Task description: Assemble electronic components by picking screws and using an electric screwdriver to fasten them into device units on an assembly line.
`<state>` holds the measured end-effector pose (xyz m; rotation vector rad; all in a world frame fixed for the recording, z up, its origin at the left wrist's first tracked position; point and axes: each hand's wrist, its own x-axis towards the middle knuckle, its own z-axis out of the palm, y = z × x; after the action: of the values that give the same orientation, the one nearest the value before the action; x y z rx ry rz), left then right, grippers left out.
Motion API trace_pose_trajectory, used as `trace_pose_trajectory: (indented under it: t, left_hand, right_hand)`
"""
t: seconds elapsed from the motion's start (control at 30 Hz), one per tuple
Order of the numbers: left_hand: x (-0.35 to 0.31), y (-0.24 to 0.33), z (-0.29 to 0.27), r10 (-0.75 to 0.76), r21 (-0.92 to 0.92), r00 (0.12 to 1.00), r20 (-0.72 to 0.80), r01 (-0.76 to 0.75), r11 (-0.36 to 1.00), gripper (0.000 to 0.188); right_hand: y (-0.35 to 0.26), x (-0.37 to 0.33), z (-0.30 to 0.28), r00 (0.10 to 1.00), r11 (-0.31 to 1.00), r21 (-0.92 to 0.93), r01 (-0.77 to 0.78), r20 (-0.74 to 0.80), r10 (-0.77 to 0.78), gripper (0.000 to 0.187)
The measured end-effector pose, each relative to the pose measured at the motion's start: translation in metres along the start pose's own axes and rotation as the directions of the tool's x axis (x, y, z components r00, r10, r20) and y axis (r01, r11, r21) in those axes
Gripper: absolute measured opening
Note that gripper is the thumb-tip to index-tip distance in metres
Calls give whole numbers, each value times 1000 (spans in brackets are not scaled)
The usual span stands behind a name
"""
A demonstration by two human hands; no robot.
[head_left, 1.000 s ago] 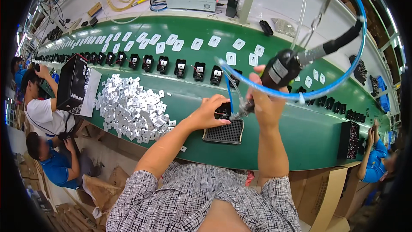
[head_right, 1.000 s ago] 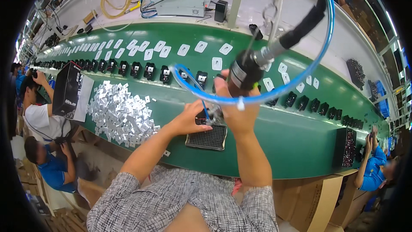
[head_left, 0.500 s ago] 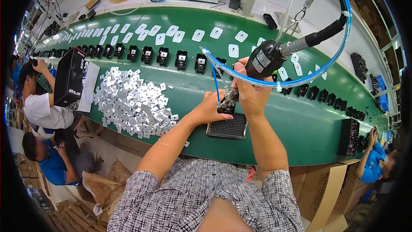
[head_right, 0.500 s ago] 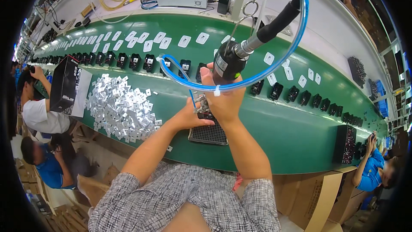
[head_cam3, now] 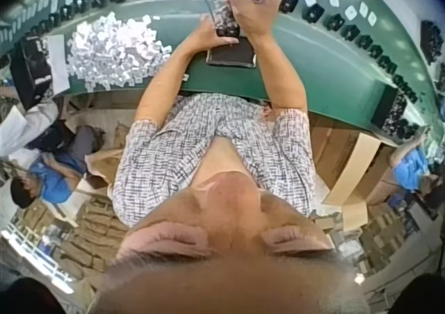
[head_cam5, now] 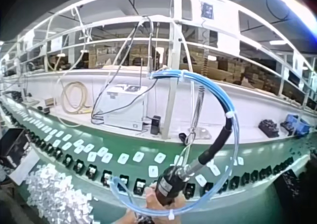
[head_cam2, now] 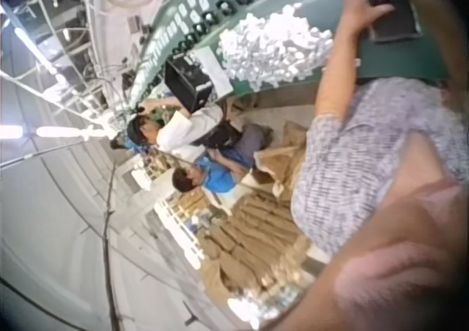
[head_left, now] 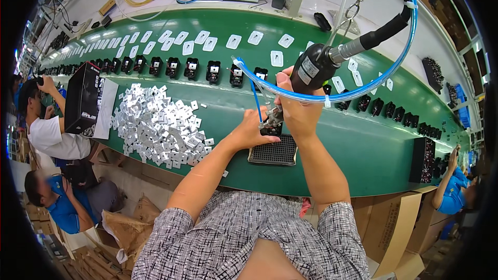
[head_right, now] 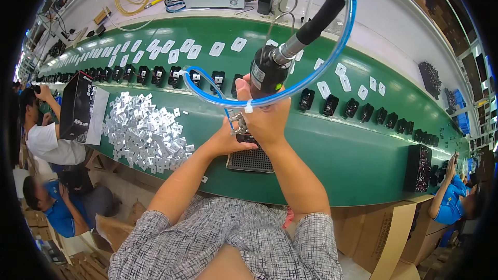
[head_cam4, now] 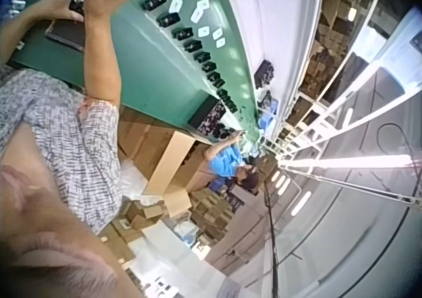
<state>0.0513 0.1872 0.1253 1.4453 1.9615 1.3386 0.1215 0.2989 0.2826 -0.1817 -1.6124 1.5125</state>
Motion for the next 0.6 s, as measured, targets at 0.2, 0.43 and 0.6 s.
trace_pose_trajectory:
  t: [0.2, 0.43, 0.6]
  left_hand:
    - [2, -11, 5, 15, 29, 1000, 24, -16, 999, 81]
    - [2, -17, 8, 59, 32, 998, 13, -59, 998, 82]
    - [3, -11, 5, 48, 50, 999, 22, -49, 998, 83]
  right_hand:
    - [0, -3, 0, 1000, 1000, 24, -19, 1, 19, 20]
    - [-1, -4, 0, 999, 999, 33, -34, 7, 33, 20]
    - [-2, -3, -1, 999, 999, 19, -33, -3, 33, 19]
